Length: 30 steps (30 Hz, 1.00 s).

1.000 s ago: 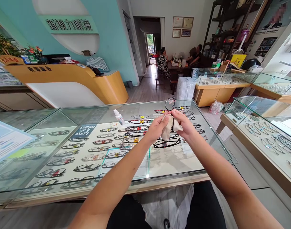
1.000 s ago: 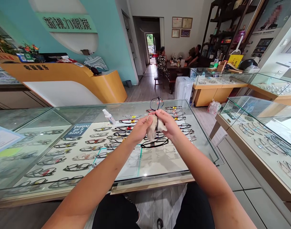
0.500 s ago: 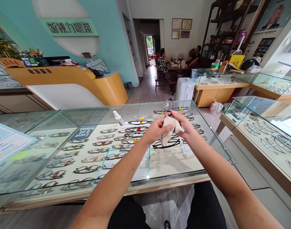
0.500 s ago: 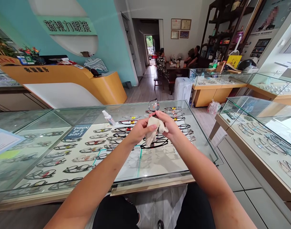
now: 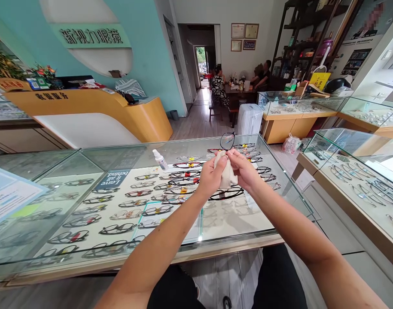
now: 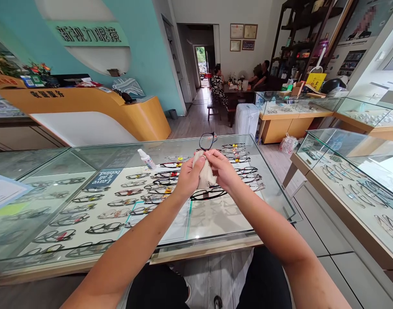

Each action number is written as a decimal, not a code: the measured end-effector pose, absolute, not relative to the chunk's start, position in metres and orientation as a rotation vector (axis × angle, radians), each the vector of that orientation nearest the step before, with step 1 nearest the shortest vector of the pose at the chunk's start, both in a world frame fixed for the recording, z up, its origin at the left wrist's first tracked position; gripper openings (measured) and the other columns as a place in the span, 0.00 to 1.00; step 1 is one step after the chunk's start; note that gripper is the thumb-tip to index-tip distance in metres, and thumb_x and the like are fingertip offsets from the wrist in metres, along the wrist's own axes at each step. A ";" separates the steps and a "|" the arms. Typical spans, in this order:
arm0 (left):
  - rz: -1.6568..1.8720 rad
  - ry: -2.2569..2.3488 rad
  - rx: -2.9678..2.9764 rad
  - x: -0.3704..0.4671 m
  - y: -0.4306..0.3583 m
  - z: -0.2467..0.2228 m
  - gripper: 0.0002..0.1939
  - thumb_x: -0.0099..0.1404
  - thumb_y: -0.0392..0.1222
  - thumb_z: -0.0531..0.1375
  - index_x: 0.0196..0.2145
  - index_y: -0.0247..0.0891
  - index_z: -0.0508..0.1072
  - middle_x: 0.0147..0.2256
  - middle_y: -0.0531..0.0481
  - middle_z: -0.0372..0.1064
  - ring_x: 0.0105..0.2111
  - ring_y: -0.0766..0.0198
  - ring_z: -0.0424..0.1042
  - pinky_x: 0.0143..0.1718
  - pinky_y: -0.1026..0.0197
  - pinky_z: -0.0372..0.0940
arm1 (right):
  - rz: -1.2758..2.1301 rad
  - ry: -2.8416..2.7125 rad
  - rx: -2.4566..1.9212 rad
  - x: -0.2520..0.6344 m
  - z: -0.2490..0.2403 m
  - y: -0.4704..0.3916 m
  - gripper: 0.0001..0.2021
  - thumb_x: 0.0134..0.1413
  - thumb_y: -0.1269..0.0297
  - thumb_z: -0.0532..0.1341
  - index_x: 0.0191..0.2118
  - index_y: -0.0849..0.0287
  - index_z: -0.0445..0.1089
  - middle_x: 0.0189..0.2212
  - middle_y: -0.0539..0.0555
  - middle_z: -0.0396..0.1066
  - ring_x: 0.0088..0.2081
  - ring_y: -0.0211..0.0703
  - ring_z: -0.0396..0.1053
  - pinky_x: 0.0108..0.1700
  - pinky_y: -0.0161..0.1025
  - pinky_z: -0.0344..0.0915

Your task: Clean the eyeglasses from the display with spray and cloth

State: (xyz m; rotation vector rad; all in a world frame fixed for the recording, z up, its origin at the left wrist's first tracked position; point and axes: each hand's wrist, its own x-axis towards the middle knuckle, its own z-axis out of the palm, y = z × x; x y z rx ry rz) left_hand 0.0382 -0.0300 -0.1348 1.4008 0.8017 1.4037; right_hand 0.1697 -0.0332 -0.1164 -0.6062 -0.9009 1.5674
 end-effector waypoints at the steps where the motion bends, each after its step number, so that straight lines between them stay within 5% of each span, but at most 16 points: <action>1: 1.411 0.802 1.396 0.038 -0.030 -0.134 0.35 0.62 0.76 0.68 0.37 0.35 0.80 0.27 0.53 0.68 0.26 0.68 0.61 0.28 0.64 0.57 | 1.565 -0.908 -0.616 0.170 -0.116 -0.033 0.25 0.42 0.45 0.82 0.30 0.53 0.70 0.35 0.46 0.80 0.25 0.35 0.62 0.27 0.33 0.58; 4: 1.381 0.776 1.363 0.037 -0.027 -0.133 0.38 0.60 0.78 0.68 0.42 0.35 0.82 0.29 0.51 0.72 0.30 0.65 0.67 0.31 0.63 0.63 | 1.544 -0.915 -0.612 0.173 -0.116 -0.030 0.24 0.40 0.47 0.83 0.30 0.54 0.72 0.32 0.45 0.77 0.23 0.32 0.57 0.26 0.33 0.56; 9: 1.247 0.697 1.307 0.034 -0.016 -0.136 0.39 0.59 0.77 0.70 0.46 0.37 0.83 0.38 0.45 0.80 0.45 0.54 0.78 0.44 0.59 0.71 | 1.496 -0.927 -0.555 0.184 -0.112 -0.021 0.22 0.41 0.49 0.83 0.32 0.52 0.75 0.38 0.50 0.81 0.39 0.43 0.73 0.41 0.38 0.71; 18: 1.389 0.839 1.125 0.012 0.004 -0.137 0.39 0.58 0.81 0.68 0.43 0.39 0.80 0.36 0.46 0.80 0.42 0.55 0.80 0.41 0.59 0.73 | 1.258 -1.278 -0.706 0.202 -0.109 -0.020 0.17 0.51 0.44 0.77 0.31 0.52 0.81 0.58 0.54 0.78 0.64 0.55 0.69 0.60 0.45 0.64; 30: 1.587 0.905 1.063 0.009 0.008 -0.134 0.39 0.58 0.82 0.67 0.40 0.39 0.79 0.34 0.47 0.79 0.33 0.59 0.78 0.33 0.61 0.70 | 1.346 -1.492 -0.739 0.195 -0.123 -0.019 0.13 0.57 0.50 0.74 0.31 0.54 0.81 0.38 0.50 0.76 0.46 0.46 0.69 0.56 0.43 0.58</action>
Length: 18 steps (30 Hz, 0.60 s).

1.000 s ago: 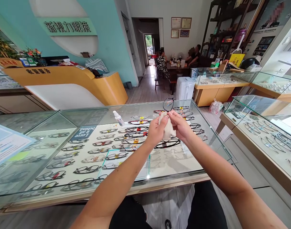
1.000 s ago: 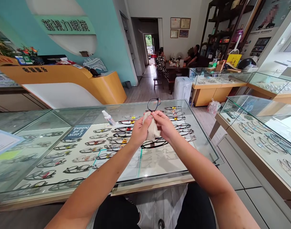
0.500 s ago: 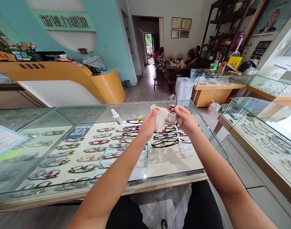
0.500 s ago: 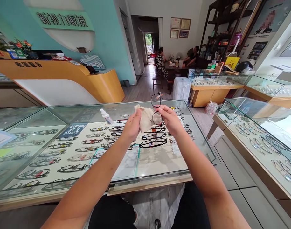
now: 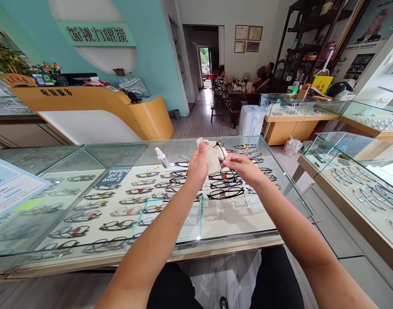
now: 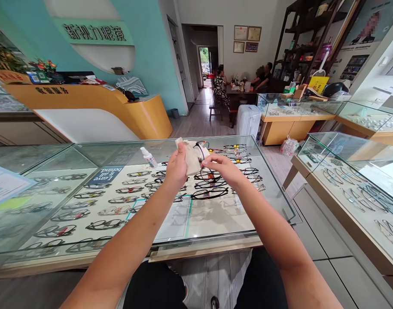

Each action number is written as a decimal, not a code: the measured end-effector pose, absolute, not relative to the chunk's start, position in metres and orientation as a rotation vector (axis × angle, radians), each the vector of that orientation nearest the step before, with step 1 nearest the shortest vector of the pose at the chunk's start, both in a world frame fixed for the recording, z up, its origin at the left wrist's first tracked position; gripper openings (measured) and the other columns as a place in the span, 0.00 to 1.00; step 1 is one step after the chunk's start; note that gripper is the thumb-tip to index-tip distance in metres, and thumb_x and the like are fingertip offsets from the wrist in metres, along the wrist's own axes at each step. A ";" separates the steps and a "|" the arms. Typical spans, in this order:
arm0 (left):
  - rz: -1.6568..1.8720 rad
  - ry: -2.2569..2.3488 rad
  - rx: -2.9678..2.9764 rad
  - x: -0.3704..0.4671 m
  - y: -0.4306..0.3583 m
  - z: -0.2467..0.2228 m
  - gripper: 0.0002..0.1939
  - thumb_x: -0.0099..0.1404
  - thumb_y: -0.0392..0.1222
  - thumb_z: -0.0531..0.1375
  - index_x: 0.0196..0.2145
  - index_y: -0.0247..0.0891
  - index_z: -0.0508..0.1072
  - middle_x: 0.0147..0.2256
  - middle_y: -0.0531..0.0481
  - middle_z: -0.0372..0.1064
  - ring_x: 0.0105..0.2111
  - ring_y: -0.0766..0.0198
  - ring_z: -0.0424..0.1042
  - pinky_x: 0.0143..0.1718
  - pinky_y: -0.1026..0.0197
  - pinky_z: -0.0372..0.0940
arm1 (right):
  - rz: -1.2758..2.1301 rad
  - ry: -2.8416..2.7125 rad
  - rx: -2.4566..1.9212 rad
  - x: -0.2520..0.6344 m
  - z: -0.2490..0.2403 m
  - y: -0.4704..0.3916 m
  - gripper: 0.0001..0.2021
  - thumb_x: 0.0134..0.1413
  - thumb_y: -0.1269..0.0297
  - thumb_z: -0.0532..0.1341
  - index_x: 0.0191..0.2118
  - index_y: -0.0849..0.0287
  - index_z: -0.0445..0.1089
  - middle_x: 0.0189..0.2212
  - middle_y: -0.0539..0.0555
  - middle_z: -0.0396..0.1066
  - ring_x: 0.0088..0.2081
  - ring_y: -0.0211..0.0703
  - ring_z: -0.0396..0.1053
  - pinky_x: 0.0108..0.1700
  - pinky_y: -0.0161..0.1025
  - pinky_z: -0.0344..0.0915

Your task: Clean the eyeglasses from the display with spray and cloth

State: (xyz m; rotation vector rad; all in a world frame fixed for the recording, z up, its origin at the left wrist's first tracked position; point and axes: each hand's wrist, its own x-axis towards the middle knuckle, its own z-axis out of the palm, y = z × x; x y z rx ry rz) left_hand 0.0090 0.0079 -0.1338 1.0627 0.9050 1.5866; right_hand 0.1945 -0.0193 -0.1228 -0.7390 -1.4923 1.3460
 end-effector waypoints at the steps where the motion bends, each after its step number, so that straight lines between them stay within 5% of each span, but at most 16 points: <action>1: 1.574 0.903 1.081 0.009 0.007 -0.133 0.39 0.57 0.82 0.67 0.39 0.39 0.78 0.32 0.48 0.78 0.32 0.60 0.76 0.32 0.61 0.69 | 1.364 -1.486 -0.736 0.193 -0.123 -0.020 0.13 0.57 0.50 0.74 0.31 0.54 0.81 0.37 0.50 0.76 0.45 0.46 0.69 0.55 0.43 0.58; 7: 1.447 0.863 1.186 0.013 0.001 -0.130 0.38 0.52 0.79 0.72 0.35 0.38 0.76 0.28 0.53 0.72 0.27 0.67 0.69 0.29 0.64 0.64 | 1.412 -1.448 -0.739 0.189 -0.119 -0.024 0.17 0.51 0.46 0.77 0.30 0.54 0.79 0.33 0.50 0.76 0.40 0.45 0.67 0.50 0.42 0.61; 18: 1.238 0.666 1.048 0.009 0.001 -0.122 0.35 0.48 0.65 0.81 0.41 0.36 0.80 0.30 0.50 0.79 0.29 0.63 0.76 0.31 0.63 0.70 | 1.448 -1.257 -0.752 0.193 -0.116 -0.021 0.18 0.46 0.45 0.79 0.30 0.53 0.80 0.34 0.50 0.78 0.40 0.45 0.68 0.48 0.40 0.60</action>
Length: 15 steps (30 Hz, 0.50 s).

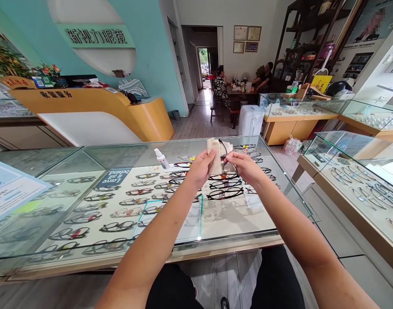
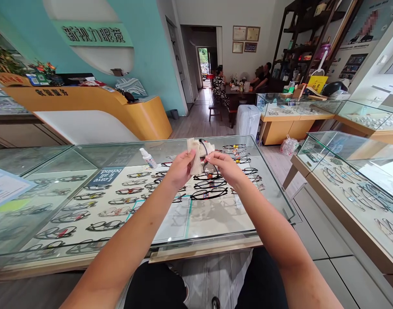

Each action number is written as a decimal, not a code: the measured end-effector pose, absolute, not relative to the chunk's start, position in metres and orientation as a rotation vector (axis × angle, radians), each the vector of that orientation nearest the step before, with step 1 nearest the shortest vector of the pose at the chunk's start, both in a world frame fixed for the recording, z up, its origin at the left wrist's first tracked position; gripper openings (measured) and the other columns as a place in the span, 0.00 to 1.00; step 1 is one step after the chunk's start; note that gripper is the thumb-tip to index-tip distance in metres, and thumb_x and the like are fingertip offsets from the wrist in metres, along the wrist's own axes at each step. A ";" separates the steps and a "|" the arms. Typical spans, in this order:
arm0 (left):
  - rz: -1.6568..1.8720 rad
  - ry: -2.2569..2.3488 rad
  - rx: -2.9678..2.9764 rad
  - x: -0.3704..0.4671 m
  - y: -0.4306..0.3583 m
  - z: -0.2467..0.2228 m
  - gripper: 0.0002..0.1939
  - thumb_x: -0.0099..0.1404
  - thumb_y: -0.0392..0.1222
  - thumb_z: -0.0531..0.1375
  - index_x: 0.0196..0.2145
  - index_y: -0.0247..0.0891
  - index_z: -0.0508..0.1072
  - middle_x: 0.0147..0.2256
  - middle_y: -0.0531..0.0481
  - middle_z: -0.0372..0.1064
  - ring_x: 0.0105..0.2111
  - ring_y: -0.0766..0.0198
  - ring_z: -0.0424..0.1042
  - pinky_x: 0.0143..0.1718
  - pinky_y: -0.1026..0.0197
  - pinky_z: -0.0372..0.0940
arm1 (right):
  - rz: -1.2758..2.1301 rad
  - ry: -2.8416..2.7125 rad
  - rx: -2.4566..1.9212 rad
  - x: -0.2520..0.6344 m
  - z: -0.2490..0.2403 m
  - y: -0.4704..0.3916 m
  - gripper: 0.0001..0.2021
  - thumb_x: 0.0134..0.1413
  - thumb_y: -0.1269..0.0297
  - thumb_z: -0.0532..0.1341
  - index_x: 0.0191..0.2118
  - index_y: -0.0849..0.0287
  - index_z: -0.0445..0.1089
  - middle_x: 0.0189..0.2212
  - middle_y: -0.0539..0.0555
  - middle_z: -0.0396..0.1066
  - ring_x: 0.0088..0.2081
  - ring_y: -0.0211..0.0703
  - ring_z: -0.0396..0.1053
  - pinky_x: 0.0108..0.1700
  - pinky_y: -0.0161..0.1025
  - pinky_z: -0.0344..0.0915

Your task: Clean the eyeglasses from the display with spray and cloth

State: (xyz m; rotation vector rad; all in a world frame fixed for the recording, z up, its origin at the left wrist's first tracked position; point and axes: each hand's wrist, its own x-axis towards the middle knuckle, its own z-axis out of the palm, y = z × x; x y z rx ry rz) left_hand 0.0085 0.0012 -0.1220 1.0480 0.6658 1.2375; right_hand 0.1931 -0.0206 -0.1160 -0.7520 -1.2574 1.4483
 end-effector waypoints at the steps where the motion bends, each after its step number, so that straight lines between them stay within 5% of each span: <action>1: 1.212 0.656 1.059 0.008 0.000 -0.121 0.34 0.49 0.63 0.82 0.42 0.36 0.80 0.30 0.50 0.79 0.29 0.64 0.76 0.32 0.64 0.70 | 1.453 -1.251 -0.752 0.194 -0.116 -0.020 0.17 0.46 0.45 0.78 0.31 0.53 0.81 0.35 0.50 0.78 0.40 0.45 0.68 0.47 0.40 0.60; 6: 1.210 0.673 1.163 0.008 -0.006 -0.118 0.35 0.48 0.55 0.83 0.47 0.35 0.80 0.34 0.48 0.81 0.33 0.61 0.79 0.38 0.61 0.73 | 1.520 -1.266 -0.716 0.193 -0.114 -0.023 0.18 0.46 0.46 0.80 0.30 0.55 0.79 0.33 0.50 0.76 0.39 0.43 0.68 0.46 0.40 0.61; 15: 1.376 0.790 1.201 0.016 -0.009 -0.121 0.34 0.45 0.64 0.82 0.37 0.36 0.77 0.29 0.52 0.75 0.26 0.66 0.70 0.29 0.63 0.67 | 1.620 -1.263 -0.723 0.182 -0.117 -0.032 0.22 0.42 0.43 0.82 0.30 0.55 0.80 0.31 0.50 0.78 0.37 0.43 0.69 0.46 0.41 0.62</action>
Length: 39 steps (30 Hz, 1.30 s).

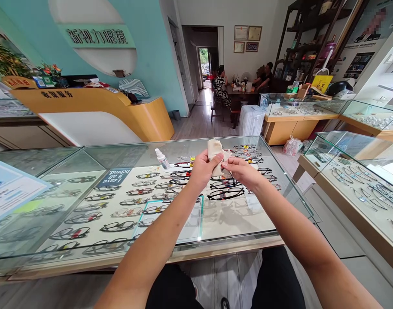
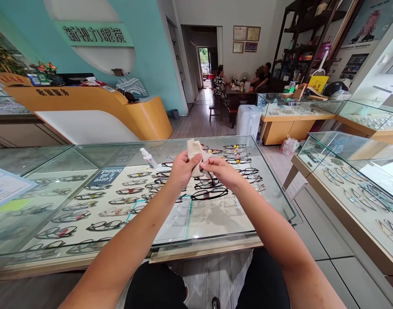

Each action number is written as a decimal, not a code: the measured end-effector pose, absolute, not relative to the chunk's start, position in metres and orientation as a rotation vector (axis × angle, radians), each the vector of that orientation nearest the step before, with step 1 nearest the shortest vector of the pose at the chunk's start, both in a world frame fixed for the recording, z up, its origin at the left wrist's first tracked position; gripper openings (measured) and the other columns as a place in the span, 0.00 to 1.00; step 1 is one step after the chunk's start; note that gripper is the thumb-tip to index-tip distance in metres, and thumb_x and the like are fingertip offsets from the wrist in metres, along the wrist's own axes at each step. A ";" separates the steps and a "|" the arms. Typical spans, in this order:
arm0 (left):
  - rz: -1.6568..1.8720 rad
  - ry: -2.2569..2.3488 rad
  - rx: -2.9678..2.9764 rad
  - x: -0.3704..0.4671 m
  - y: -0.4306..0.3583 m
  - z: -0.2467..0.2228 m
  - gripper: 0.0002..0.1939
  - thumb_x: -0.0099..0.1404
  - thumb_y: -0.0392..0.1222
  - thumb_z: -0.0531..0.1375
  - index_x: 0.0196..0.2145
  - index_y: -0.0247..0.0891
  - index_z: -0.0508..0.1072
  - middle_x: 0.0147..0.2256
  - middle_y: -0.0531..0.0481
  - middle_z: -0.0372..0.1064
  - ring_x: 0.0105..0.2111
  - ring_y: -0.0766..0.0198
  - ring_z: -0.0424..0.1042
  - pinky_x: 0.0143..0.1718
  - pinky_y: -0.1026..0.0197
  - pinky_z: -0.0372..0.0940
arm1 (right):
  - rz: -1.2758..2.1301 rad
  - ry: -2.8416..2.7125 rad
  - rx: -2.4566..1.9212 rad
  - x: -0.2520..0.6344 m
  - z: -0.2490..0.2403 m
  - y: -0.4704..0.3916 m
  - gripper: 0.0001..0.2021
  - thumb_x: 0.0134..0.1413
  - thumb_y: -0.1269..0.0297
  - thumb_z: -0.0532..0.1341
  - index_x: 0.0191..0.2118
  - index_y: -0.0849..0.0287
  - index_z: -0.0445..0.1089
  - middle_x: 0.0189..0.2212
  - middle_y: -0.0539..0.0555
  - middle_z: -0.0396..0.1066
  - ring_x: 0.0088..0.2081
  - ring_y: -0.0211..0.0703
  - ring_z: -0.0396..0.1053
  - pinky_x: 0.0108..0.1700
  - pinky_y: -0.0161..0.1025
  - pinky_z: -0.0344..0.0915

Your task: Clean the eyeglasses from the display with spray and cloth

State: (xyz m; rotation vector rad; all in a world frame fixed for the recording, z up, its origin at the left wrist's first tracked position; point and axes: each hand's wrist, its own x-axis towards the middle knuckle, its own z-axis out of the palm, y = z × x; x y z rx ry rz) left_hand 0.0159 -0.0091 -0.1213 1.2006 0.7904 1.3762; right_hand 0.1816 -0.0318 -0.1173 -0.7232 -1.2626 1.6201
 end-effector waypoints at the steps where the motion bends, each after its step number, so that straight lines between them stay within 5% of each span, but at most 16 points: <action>1: 1.405 0.807 1.209 0.017 -0.009 -0.122 0.34 0.47 0.66 0.81 0.35 0.36 0.77 0.28 0.53 0.74 0.25 0.67 0.68 0.28 0.64 0.65 | 1.621 -1.262 -0.731 0.180 -0.119 -0.032 0.22 0.41 0.43 0.82 0.29 0.55 0.79 0.31 0.50 0.77 0.37 0.42 0.69 0.45 0.41 0.62; 9: 1.399 0.755 1.217 0.010 -0.001 -0.123 0.34 0.56 0.75 0.74 0.31 0.37 0.75 0.25 0.51 0.72 0.24 0.67 0.67 0.27 0.63 0.63 | 1.529 -1.277 -0.730 0.179 -0.118 -0.033 0.21 0.44 0.45 0.81 0.29 0.56 0.78 0.30 0.49 0.76 0.35 0.41 0.68 0.43 0.40 0.61; 14: 1.151 0.604 1.263 -0.003 0.002 -0.117 0.32 0.55 0.67 0.77 0.40 0.36 0.79 0.30 0.48 0.78 0.29 0.60 0.77 0.31 0.60 0.71 | 1.563 -1.252 -0.718 0.188 -0.112 -0.032 0.20 0.45 0.46 0.81 0.31 0.56 0.81 0.30 0.49 0.76 0.33 0.40 0.69 0.40 0.39 0.62; 21: 1.155 0.632 1.299 -0.001 -0.005 -0.112 0.36 0.46 0.55 0.84 0.47 0.36 0.79 0.31 0.50 0.80 0.28 0.62 0.76 0.29 0.64 0.69 | 1.614 -1.202 -0.689 0.186 -0.112 -0.034 0.22 0.43 0.45 0.82 0.30 0.57 0.80 0.29 0.49 0.75 0.33 0.40 0.68 0.38 0.39 0.61; 24: 1.254 0.684 1.287 0.005 -0.009 -0.114 0.35 0.43 0.58 0.84 0.41 0.35 0.79 0.28 0.52 0.77 0.24 0.65 0.71 0.26 0.64 0.67 | 1.630 -1.178 -0.688 0.180 -0.114 -0.037 0.22 0.42 0.45 0.83 0.29 0.57 0.79 0.29 0.49 0.74 0.32 0.40 0.68 0.38 0.39 0.61; 33: 1.563 0.795 1.307 0.012 -0.008 -0.118 0.34 0.57 0.75 0.72 0.28 0.37 0.75 0.23 0.53 0.67 0.22 0.68 0.63 0.24 0.64 0.59 | 1.575 -1.163 -0.698 0.167 -0.123 -0.037 0.25 0.37 0.44 0.84 0.30 0.57 0.78 0.30 0.49 0.76 0.34 0.39 0.68 0.42 0.40 0.62; 39: 1.184 0.595 1.354 -0.002 0.002 -0.119 0.30 0.59 0.67 0.76 0.40 0.37 0.79 0.30 0.49 0.77 0.28 0.62 0.74 0.31 0.62 0.69 | 1.540 -1.186 -0.710 0.182 -0.111 -0.036 0.22 0.43 0.44 0.82 0.30 0.57 0.79 0.29 0.49 0.75 0.32 0.39 0.68 0.38 0.39 0.62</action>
